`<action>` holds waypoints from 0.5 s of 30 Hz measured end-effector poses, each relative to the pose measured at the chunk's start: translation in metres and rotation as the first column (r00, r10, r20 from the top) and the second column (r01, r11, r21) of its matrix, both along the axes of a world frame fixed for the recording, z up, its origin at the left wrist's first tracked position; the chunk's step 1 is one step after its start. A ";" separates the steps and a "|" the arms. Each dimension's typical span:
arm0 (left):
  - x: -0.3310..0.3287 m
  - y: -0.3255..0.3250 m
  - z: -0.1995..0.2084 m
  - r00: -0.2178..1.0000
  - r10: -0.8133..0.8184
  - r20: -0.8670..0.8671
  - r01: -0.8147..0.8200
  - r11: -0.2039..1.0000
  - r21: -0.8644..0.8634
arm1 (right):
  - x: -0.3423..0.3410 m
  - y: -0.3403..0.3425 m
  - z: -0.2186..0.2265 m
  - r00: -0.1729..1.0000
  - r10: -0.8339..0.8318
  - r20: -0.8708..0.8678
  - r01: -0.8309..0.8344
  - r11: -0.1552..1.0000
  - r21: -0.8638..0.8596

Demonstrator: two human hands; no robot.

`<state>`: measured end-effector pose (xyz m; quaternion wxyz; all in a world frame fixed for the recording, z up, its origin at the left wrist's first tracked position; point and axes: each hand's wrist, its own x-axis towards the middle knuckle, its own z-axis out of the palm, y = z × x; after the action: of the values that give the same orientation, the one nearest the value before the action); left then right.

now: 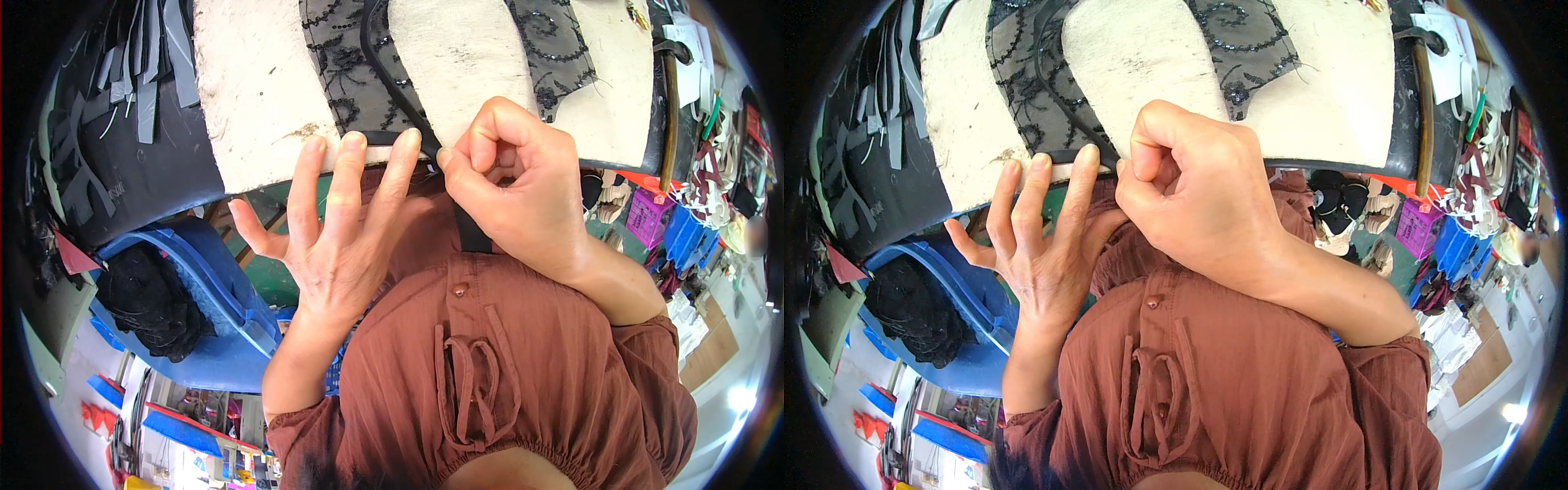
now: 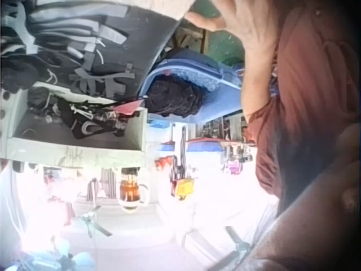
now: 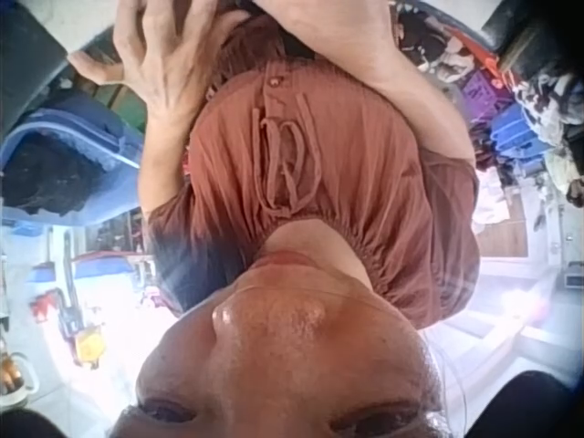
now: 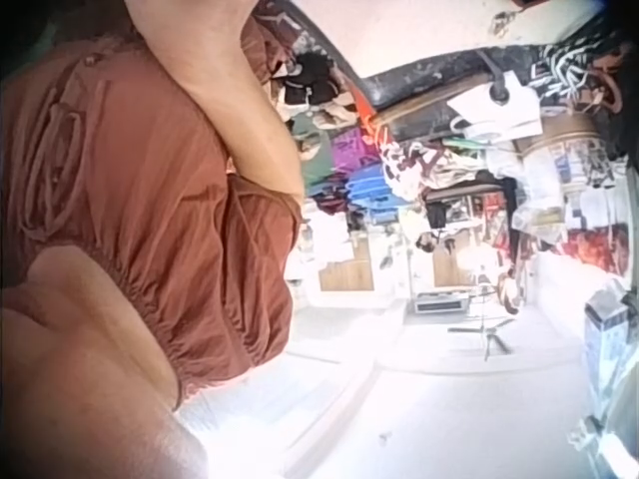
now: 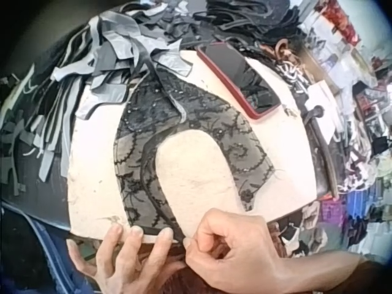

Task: Assembling shoe upper components by applying reinforcement material and hammering it down.

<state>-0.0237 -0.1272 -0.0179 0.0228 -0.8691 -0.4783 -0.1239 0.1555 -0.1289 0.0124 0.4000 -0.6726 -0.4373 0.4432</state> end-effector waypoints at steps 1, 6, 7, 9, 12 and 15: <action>0.001 0.000 0.001 1.000 0.011 -0.006 -0.011 1.000 -0.005 | 0.001 0.000 0.001 1.000 -0.001 -0.001 0.001 1.000 0.002; 0.003 -0.002 0.004 0.998 0.021 -0.051 -0.021 1.000 -0.008 | 0.003 0.000 0.003 0.974 0.112 0.196 -0.126 0.990 0.063; 0.004 -0.003 0.004 0.998 0.021 -0.058 -0.022 1.000 -0.011 | 0.004 0.000 0.003 0.975 0.111 0.195 -0.126 0.990 0.066; 0.006 -0.003 0.006 0.997 0.031 -0.065 -0.033 0.999 -0.022 | 0.003 0.000 0.003 0.965 0.130 0.226 -0.151 0.985 0.081; 0.008 -0.003 0.008 0.996 0.043 -0.077 -0.046 0.998 -0.032 | 0.004 0.000 0.002 0.949 0.145 0.279 -0.183 0.976 0.115; 0.010 -0.003 0.011 0.996 0.047 -0.079 -0.050 0.998 -0.040 | 0.007 0.001 0.003 0.940 0.189 0.283 -0.230 0.966 0.121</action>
<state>-0.0134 -0.1307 -0.0072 0.0263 -0.8617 -0.5005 -0.0790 0.1623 -0.1277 0.0157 0.3373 -0.6435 -0.5895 0.3530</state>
